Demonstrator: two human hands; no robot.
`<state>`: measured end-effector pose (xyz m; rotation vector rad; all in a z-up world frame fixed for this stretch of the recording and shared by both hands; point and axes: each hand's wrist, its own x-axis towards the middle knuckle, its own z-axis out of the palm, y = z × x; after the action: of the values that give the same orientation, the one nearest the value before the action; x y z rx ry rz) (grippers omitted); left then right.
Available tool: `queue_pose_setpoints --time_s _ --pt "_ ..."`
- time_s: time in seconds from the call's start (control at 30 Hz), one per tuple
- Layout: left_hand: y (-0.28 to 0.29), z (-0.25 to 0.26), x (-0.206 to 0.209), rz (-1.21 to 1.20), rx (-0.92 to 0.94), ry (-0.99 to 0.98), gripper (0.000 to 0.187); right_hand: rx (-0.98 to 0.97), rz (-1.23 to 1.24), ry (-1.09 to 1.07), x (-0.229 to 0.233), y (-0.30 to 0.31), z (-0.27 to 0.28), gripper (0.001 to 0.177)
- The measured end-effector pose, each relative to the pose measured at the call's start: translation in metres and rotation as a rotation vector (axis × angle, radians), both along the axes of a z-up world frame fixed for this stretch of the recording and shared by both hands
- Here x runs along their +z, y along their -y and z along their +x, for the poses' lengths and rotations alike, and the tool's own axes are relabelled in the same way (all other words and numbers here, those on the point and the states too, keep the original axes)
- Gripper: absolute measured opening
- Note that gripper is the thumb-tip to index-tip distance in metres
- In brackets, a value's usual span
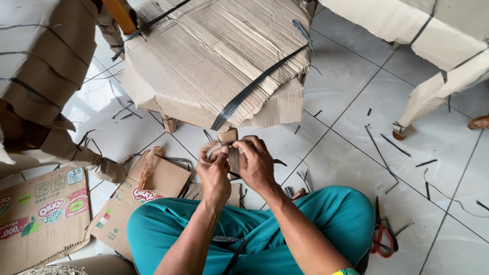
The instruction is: Wrapping cardboard around chair legs and securing them with plastic ties for protection during transport.
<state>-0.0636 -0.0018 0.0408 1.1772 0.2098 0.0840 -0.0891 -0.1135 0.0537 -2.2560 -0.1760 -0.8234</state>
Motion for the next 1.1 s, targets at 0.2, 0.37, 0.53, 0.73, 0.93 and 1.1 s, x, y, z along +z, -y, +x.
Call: queue_pose_setpoints --time_s 0.2,0.37,0.53,0.73,0.93,1.1 --pt "-0.012 0.003 0.006 -0.139 -0.107 0.0 0.04 0.141 0.323 -0.2 0.013 0.0 -0.001 0.02" --pt "-0.019 -0.001 0.017 0.032 -0.196 0.092 0.04 0.118 0.657 -0.239 0.009 -0.013 0.012 0.016" --pt "-0.028 0.005 0.018 0.199 -0.257 0.083 0.036 0.251 1.047 -0.142 0.007 -0.024 0.006 0.023" --pt "-0.047 0.015 0.017 0.699 -0.47 0.119 0.034 0.212 1.483 -0.4 0.013 -0.008 0.025 0.032" --pt "-0.078 0.052 0.006 0.559 -0.369 0.176 0.036 0.028 1.651 -0.389 -0.034 0.013 0.085 0.022" --pt "-0.074 0.033 0.029 0.009 -0.285 -0.037 0.036 0.129 1.737 -0.3 -0.033 0.001 0.046 0.032"
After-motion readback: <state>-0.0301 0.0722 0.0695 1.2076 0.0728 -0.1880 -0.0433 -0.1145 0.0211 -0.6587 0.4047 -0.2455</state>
